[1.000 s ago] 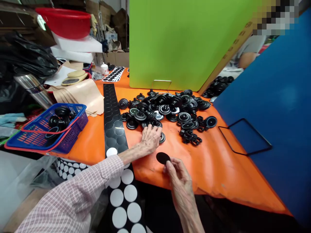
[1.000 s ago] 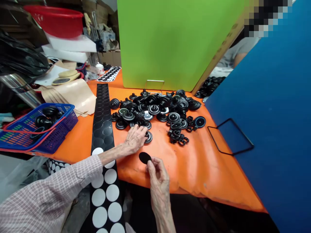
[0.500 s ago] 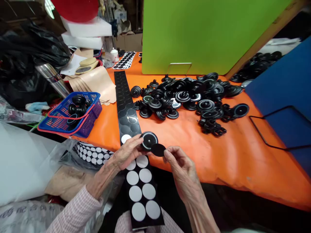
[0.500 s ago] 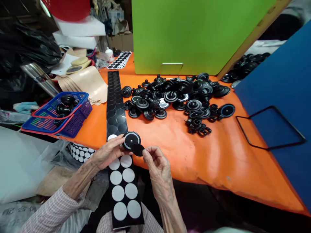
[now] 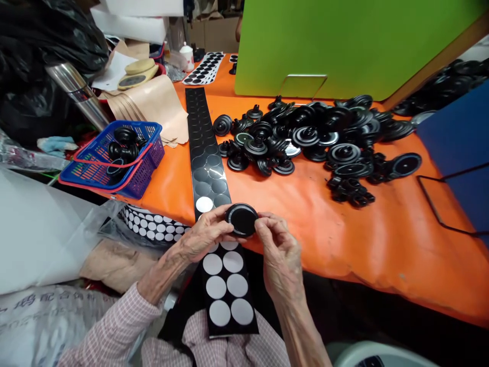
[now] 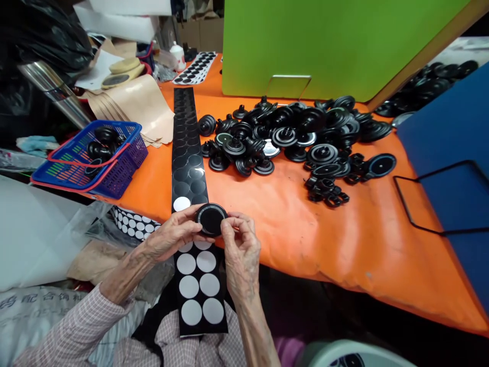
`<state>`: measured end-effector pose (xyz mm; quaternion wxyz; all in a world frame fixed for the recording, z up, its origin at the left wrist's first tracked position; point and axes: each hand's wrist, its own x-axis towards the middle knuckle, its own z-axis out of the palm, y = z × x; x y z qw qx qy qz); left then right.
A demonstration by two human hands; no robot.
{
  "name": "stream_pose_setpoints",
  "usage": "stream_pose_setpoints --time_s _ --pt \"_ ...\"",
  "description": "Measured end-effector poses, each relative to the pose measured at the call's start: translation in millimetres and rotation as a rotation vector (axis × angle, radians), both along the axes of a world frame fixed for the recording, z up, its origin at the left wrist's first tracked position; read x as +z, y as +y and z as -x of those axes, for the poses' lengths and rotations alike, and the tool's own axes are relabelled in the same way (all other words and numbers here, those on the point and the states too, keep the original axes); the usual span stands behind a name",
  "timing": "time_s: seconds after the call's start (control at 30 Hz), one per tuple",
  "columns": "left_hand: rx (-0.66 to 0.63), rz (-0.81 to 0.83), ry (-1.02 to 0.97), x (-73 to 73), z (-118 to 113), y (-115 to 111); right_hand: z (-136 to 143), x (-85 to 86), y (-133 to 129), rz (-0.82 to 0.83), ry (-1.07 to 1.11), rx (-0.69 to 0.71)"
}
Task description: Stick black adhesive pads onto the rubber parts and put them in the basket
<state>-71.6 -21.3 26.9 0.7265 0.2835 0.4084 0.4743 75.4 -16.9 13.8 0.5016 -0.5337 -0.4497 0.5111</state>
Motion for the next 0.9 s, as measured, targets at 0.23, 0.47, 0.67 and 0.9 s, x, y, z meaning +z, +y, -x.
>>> stream_pose_setpoints --time_s 0.23,0.47,0.67,0.9 --pt "0.010 0.008 0.018 -1.5 0.0 0.0 3.7 -4.3 -2.1 -0.009 -0.003 -0.007" --pt "0.020 0.017 0.036 2.0 -1.1 -0.1 6.5 -4.3 -1.1 -0.003 -0.035 -0.017" --pt "0.023 0.007 0.038 -1.1 0.4 -0.4 10.3 -4.6 -0.8 -0.036 -0.113 -0.045" --pt "0.041 -0.031 0.044 -9.9 -0.1 0.3 18.0 -10.4 -1.8 -0.211 -0.312 -0.112"
